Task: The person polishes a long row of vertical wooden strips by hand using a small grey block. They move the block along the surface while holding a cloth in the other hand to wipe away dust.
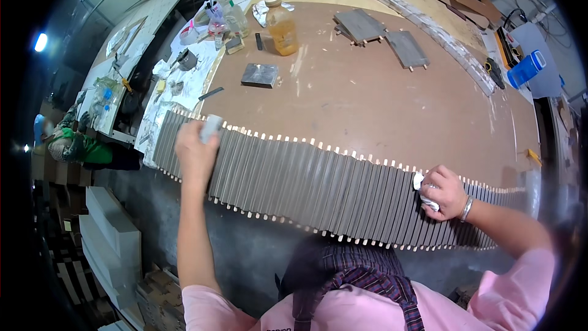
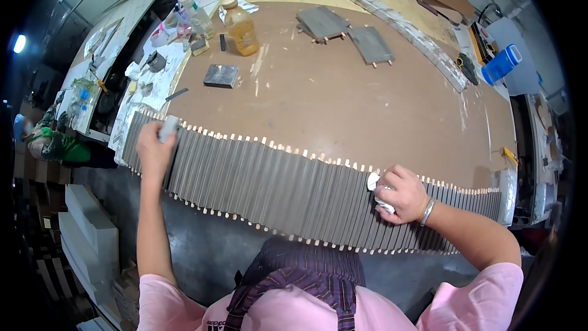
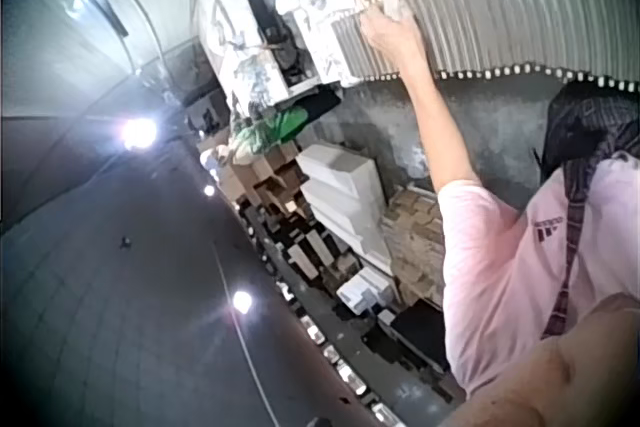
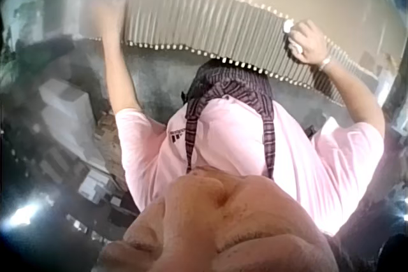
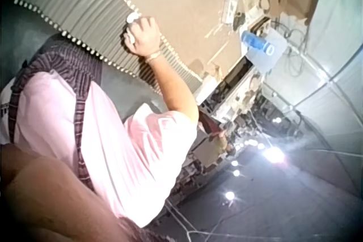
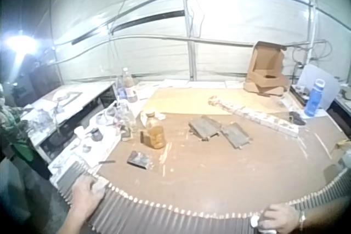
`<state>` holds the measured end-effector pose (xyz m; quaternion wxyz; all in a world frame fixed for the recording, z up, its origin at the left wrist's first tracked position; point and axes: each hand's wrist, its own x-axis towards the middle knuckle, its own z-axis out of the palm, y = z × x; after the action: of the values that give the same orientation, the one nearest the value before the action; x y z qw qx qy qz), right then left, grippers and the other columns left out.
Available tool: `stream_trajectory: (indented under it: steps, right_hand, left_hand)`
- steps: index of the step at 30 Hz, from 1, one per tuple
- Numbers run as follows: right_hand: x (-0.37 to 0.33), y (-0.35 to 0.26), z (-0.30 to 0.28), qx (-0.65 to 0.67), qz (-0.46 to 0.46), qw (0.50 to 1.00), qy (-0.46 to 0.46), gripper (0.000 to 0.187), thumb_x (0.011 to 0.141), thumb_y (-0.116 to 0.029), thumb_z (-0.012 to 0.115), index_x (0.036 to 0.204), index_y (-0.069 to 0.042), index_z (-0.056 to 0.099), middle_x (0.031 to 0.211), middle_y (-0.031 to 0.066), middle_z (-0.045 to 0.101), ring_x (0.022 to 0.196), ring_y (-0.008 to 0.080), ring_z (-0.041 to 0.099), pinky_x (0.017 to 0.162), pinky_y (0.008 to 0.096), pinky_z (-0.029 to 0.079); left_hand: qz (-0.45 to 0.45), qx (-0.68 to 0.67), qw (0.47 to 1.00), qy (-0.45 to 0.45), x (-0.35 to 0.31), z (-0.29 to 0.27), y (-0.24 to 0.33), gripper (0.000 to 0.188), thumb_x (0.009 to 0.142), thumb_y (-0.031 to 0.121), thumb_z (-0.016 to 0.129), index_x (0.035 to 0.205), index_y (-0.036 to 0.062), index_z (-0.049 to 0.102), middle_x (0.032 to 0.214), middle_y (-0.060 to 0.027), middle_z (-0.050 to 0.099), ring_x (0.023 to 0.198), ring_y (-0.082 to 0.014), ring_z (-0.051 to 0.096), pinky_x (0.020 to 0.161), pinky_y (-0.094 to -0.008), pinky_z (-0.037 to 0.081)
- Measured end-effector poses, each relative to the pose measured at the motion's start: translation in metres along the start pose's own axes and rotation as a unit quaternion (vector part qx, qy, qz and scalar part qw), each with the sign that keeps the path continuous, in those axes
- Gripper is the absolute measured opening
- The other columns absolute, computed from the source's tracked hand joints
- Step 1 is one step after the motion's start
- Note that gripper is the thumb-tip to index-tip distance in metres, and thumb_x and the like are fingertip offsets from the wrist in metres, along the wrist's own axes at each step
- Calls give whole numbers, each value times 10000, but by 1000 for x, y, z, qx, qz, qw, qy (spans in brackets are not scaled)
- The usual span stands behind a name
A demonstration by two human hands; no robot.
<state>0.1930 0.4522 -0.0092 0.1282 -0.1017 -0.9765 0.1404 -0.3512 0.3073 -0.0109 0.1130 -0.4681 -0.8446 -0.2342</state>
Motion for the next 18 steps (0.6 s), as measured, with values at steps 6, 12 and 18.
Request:
stream_trajectory:
  steps: [6,12,18]
  right_hand:
    - [2,-3,-1,-2,-1,1000,5,301,686,-249,761,921,-101,644,953,86,605,895,324,596,719,426,527]
    - [-1,1,-1,-7,4,1000,-7,311,672,-243,758,924,-102,642,957,86,602,896,322,591,716,420,529]
    - [1,-3,-2,-10,-1,1000,-4,327,661,-243,758,930,-95,646,965,92,598,899,320,585,710,419,528]
  left_hand:
    - [7,3,1000,12,-20,-8,-12,283,757,87,781,987,16,631,952,-165,624,922,-385,614,816,-483,495]
    - [273,-172,941,-103,-108,-16,108,350,687,141,792,987,28,650,944,-171,620,869,-375,604,777,-458,494]
    - [-27,-90,995,-20,-96,-39,33,252,732,61,778,926,21,622,897,-157,601,847,-386,601,770,-471,491]
